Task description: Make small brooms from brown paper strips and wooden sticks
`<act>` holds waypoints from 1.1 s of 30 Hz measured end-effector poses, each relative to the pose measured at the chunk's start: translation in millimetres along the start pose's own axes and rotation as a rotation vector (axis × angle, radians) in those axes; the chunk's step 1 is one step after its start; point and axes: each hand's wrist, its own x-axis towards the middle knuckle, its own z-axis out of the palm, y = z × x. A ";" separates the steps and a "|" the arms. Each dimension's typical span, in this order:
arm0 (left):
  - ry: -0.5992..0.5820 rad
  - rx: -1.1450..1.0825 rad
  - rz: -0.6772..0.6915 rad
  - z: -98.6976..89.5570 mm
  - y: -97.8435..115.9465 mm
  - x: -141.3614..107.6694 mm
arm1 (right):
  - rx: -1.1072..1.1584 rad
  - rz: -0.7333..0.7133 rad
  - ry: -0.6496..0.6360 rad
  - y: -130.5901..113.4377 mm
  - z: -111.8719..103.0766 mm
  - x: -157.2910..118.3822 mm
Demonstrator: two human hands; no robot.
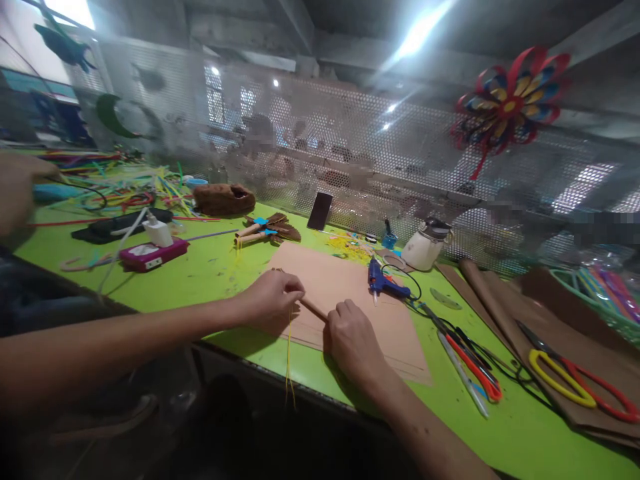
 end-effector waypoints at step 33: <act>-0.195 0.417 0.762 20.2 -18.2 29.8 | 0.256 0.036 -0.120 25.1 -2.2 -23.7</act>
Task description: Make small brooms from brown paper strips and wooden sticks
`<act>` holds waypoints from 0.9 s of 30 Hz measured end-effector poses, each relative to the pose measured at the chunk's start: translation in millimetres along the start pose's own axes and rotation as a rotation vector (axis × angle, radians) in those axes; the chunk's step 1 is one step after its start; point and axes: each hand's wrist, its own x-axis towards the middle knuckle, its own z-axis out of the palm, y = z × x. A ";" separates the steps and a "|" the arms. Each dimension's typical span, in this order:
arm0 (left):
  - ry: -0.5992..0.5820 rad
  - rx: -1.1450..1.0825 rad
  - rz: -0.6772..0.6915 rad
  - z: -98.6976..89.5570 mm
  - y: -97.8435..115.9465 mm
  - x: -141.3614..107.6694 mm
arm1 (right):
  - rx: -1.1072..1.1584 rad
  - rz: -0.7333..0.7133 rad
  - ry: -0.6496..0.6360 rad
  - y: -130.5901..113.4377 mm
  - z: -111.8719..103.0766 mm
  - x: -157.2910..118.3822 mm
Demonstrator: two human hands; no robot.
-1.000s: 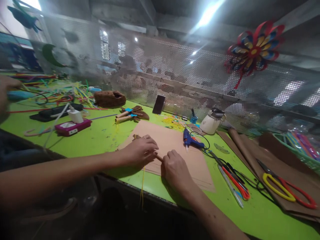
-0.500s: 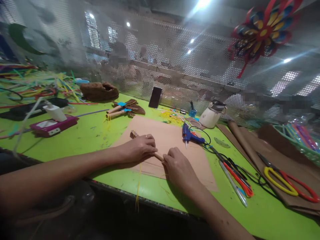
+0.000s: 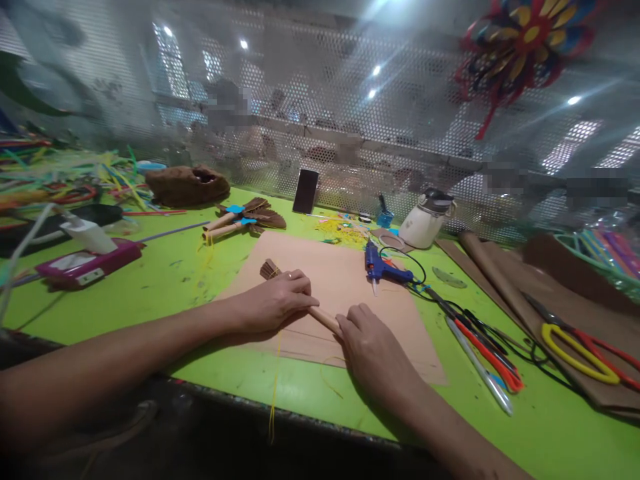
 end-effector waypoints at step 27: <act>0.110 -0.031 -0.063 14.7 -16.4 -1.1 | -0.117 -0.122 0.104 1.7 -0.8 2.5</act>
